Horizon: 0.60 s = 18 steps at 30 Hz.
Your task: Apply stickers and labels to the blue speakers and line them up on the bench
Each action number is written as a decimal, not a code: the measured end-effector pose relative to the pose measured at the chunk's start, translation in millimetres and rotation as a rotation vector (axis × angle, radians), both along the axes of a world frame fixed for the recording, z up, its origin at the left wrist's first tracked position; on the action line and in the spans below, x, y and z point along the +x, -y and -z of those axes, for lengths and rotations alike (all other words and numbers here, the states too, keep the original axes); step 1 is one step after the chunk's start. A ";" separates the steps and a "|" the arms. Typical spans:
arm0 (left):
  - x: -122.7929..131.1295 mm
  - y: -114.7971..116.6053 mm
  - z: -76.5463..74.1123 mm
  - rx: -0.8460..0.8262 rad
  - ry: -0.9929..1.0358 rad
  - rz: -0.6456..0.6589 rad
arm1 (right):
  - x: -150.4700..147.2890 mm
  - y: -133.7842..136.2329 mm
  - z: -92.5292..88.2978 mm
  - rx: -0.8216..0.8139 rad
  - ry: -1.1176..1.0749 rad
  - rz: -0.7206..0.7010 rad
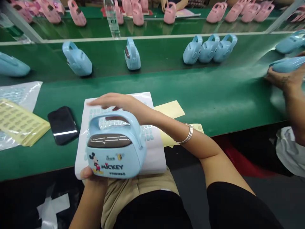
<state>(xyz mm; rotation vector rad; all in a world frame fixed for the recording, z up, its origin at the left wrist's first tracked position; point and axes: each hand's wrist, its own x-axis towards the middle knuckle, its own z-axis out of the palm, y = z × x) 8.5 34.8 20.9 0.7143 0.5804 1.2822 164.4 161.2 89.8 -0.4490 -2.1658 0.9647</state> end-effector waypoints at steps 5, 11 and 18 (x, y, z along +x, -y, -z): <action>-28.9 11.4 1.3 0.018 -0.015 -0.403 | 16.3 55.5 60.3 0.121 0.136 0.392; -31.3 1.5 7.7 -0.060 -0.086 -0.623 | 16.7 123.9 107.9 0.442 0.297 0.515; -25.4 -1.9 12.3 0.004 -0.020 -0.604 | 17.6 122.9 105.3 0.506 0.346 0.491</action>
